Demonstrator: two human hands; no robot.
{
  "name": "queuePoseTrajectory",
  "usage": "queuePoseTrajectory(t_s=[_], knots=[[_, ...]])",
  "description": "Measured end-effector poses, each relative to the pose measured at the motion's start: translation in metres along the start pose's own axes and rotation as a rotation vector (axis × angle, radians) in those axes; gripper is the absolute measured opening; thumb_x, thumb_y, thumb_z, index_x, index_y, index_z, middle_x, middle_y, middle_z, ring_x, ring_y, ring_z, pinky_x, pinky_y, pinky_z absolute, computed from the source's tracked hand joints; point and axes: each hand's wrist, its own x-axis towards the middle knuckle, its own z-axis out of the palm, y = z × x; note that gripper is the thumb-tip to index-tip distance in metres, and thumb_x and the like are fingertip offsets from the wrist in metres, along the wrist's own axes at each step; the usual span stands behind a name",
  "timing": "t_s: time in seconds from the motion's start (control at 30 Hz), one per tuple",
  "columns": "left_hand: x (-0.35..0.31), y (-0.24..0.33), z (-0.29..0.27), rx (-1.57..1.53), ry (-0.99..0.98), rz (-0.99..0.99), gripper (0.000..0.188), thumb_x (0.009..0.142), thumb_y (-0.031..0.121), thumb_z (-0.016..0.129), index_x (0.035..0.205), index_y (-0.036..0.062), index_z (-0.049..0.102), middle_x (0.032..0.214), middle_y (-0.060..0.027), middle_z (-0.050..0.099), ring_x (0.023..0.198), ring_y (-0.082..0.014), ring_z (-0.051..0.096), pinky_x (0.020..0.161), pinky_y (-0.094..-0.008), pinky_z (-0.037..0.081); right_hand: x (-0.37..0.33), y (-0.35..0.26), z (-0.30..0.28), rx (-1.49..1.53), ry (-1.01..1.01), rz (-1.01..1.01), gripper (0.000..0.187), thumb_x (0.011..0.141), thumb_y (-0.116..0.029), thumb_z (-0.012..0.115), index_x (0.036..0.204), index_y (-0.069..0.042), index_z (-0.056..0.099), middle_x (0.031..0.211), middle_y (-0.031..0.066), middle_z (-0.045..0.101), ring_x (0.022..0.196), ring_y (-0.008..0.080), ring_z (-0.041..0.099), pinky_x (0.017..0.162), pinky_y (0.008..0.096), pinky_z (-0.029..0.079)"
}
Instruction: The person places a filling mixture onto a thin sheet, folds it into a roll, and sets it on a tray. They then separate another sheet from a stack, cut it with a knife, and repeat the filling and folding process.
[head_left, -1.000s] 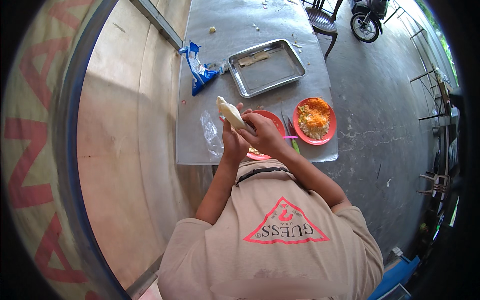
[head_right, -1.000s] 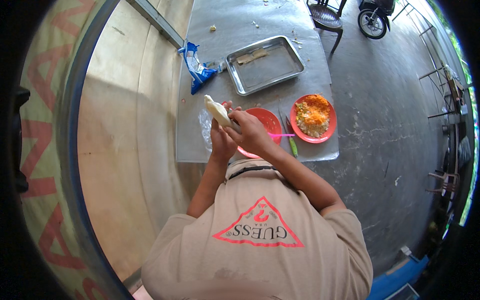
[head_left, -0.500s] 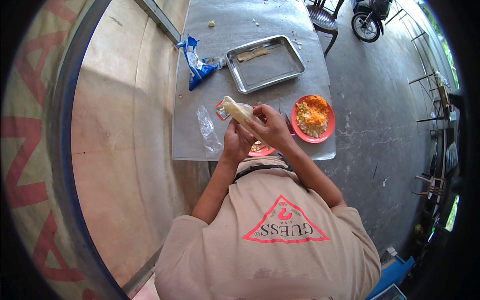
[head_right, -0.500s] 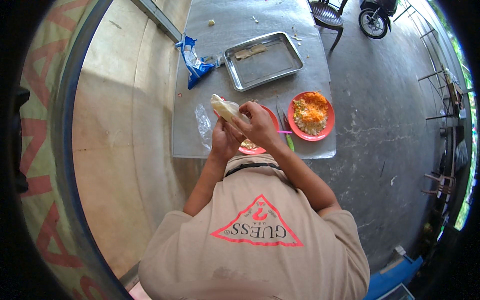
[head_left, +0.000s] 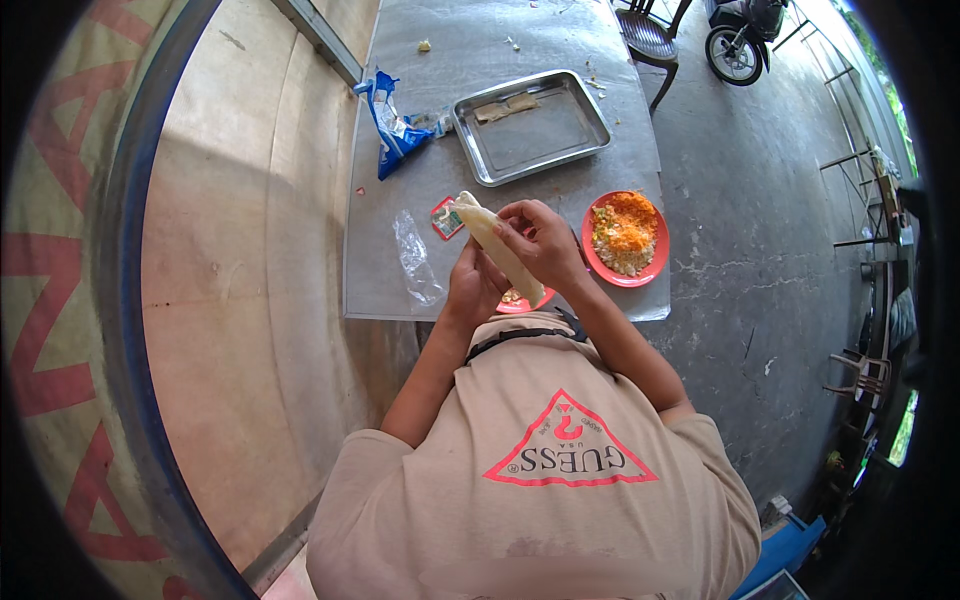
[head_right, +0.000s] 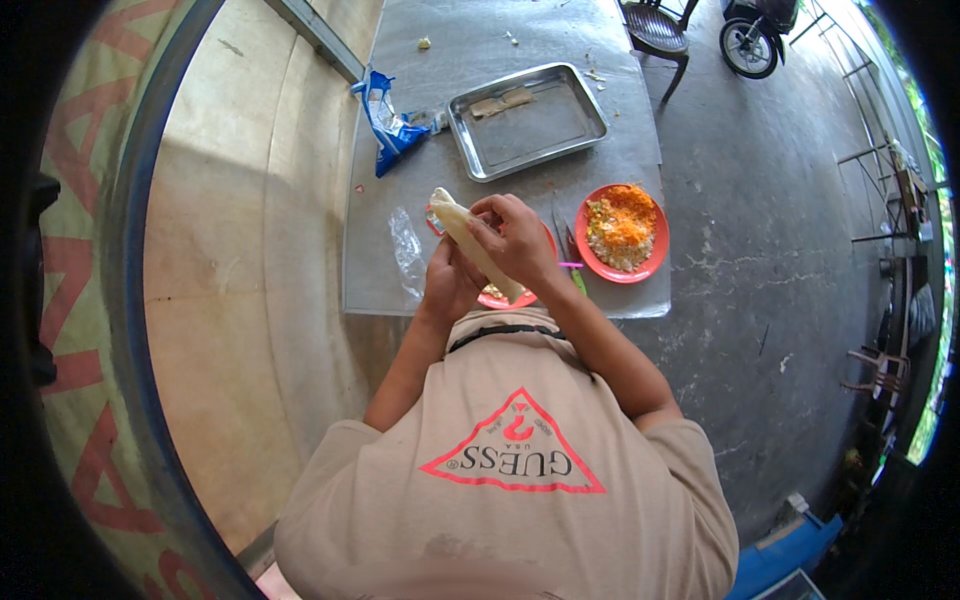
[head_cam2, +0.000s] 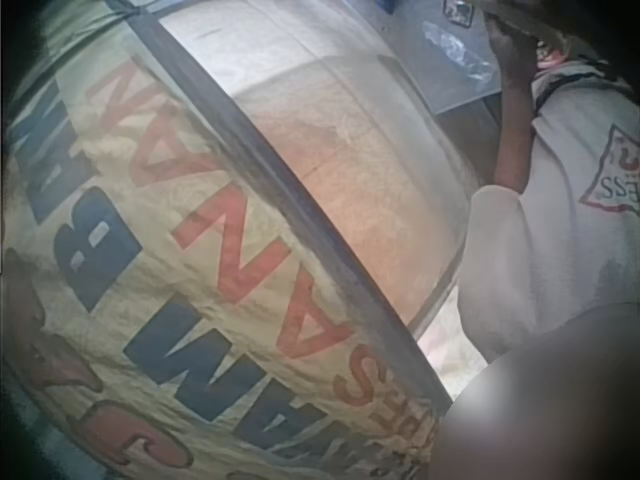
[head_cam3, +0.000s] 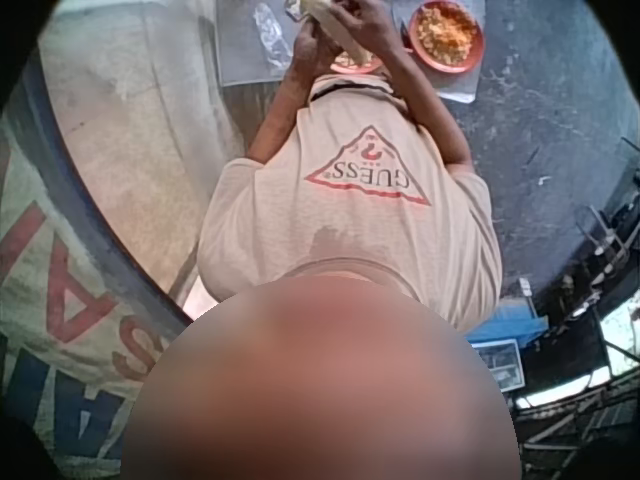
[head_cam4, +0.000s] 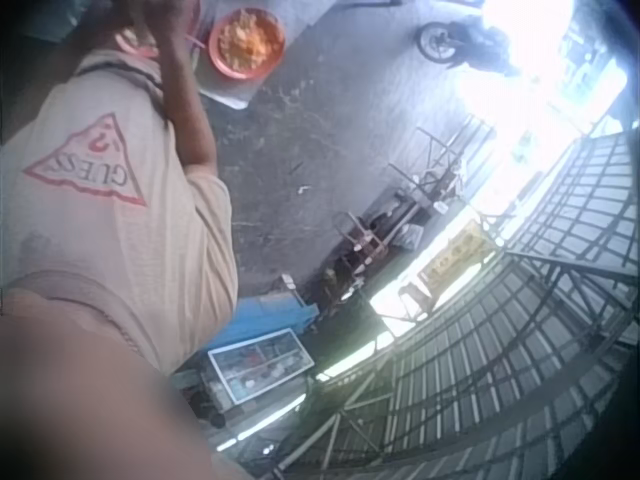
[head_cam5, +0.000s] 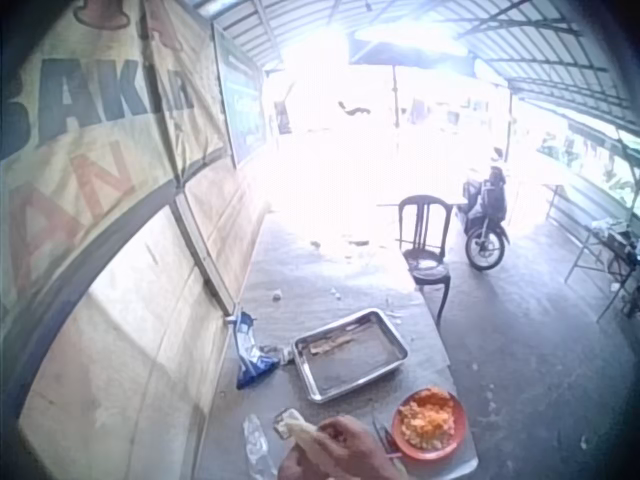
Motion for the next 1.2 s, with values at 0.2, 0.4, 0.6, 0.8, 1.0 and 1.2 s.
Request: queuePoseTrajectory(t_s=[0.2,0.4,0.6,0.8,1.0,1.2], knots=[[0.002,-0.001,-0.009,-0.004,0.061,0.000,0.049,0.108,0.043,0.021,0.141,0.0140,0.042,0.138,-0.0070,0.053,0.125,-0.0229,0.055,0.106,-0.0426,0.043,-0.002,-0.003,-0.002,-0.032,0.019,-0.038,0.019,0.085,-0.015,0.070,0.097,0.000,0.069,0.091,0.0154,0.066,0.083,0.0277,0.067,0.073,0.0360,0.053],[0.003,-0.002,-0.012,0.028,0.049,0.003,0.050,0.108,0.043,0.021,0.140,0.0133,0.044,0.139,-0.0072,0.053,0.126,-0.0229,0.054,0.107,-0.0425,0.043,-0.003,-0.006,0.000,-0.028,0.061,-0.047,0.019,0.087,-0.015,0.070,0.096,0.001,0.068,0.090,0.0160,0.068,0.082,0.0272,0.068,0.074,0.0356,0.053],[-0.001,-0.001,-0.005,0.041,0.044,0.002,0.048,0.107,0.046,0.024,0.143,0.0168,0.040,0.138,-0.0040,0.052,0.122,-0.0211,0.056,0.098,-0.0429,0.049,-0.002,-0.001,0.001,0.051,0.036,0.044,0.023,0.090,-0.018,0.069,0.100,0.003,0.069,0.089,0.0158,0.071,0.081,0.0247,0.069,0.073,0.0330,0.054],[-0.003,-0.002,-0.009,0.050,0.043,-0.015,0.049,0.107,0.046,0.024,0.142,0.0170,0.040,0.134,-0.0039,0.055,0.120,-0.0214,0.057,0.098,-0.0426,0.049,-0.001,0.003,0.000,0.114,-0.010,0.021,0.022,0.089,-0.017,0.069,0.101,0.001,0.069,0.088,0.0148,0.070,0.081,0.0257,0.069,0.073,0.0336,0.053],[-0.001,-0.001,-0.009,-0.013,0.059,-0.017,0.049,0.107,0.048,0.025,0.141,0.0170,0.042,0.130,-0.0048,0.058,0.118,-0.0206,0.058,0.096,-0.0421,0.050,-0.008,-0.007,-0.003,-0.107,0.067,-0.237,0.020,0.089,-0.017,0.069,0.097,0.002,0.068,0.085,0.0167,0.069,0.081,0.0300,0.067,0.071,0.0358,0.052],[0.001,-0.005,-0.002,-0.032,0.065,0.001,0.050,0.107,0.046,0.024,0.141,0.0140,0.042,0.131,-0.0079,0.057,0.116,-0.0212,0.060,0.096,-0.0415,0.051,-0.011,-0.017,-0.005,-0.039,-0.047,-0.028,0.025,0.087,-0.020,0.071,0.098,0.002,0.066,0.084,0.0180,0.069,0.082,0.0298,0.068,0.073,0.0364,0.052]])
